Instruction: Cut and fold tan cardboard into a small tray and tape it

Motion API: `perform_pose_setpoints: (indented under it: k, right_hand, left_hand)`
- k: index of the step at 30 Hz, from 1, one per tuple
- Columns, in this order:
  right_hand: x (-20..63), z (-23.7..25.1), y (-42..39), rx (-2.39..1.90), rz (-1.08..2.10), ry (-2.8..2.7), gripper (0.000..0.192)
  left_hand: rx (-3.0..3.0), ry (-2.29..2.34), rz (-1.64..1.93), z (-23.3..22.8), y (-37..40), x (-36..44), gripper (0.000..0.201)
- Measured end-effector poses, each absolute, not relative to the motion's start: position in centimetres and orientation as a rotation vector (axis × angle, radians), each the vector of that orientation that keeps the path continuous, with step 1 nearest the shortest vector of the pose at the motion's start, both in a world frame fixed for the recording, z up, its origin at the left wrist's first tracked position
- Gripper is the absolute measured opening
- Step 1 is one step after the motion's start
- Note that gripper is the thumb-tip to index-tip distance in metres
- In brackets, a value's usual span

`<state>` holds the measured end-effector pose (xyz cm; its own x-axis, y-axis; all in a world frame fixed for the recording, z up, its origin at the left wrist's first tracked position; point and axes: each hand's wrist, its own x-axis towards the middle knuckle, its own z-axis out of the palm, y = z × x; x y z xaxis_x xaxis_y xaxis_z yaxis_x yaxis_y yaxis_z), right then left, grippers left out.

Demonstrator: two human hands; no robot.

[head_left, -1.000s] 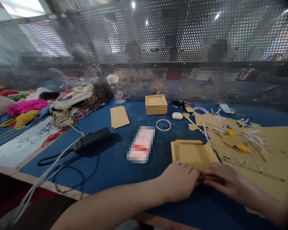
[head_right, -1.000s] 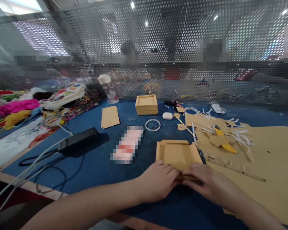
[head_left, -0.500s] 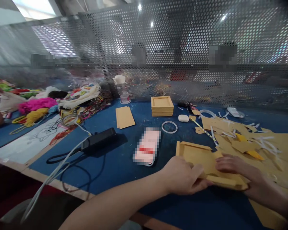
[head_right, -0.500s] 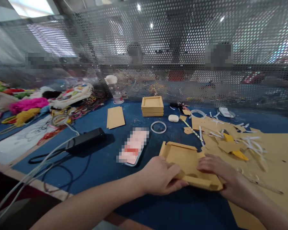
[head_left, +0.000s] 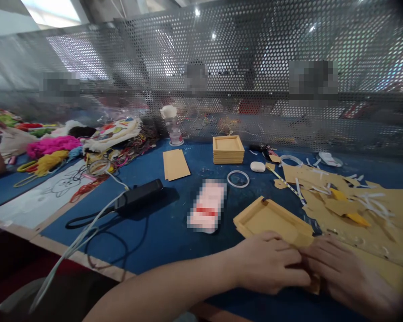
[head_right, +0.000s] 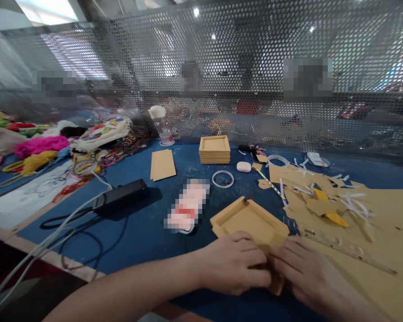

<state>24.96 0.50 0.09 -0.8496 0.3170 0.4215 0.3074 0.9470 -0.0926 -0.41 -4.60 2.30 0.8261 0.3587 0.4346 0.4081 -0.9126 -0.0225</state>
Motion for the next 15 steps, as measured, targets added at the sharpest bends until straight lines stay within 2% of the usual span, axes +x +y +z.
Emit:
perform_pose_setpoints:
  k: [3, 8, 12, 15]
  right_hand:
    - [25.1, 1.0, 1.4, -0.435, 0.099, -2.668, 0.03]
    - [25.6, 1.4, 2.4, -0.748, 0.388, -2.507, 0.008]
    - [25.4, 1.2, 2.4, -0.955, 0.504, -2.48, 0.024]
    - [25.0, 1.1, 2.3, -1.023, 0.538, -2.493, 0.029]
  left_hand:
    - [-2.967, -0.73, -0.619, 2.4, -4.0, -1.0, 0.012]
    - [-2.964, -1.102, -0.679, 1.9, -2.7, -1.7, 0.003]
    - [-2.985, -1.241, -0.658, 1.5, -2.4, -1.8, 0.01]
    - [-2.969, -1.26, -0.631, 1.3, -2.4, -1.8, 0.018]
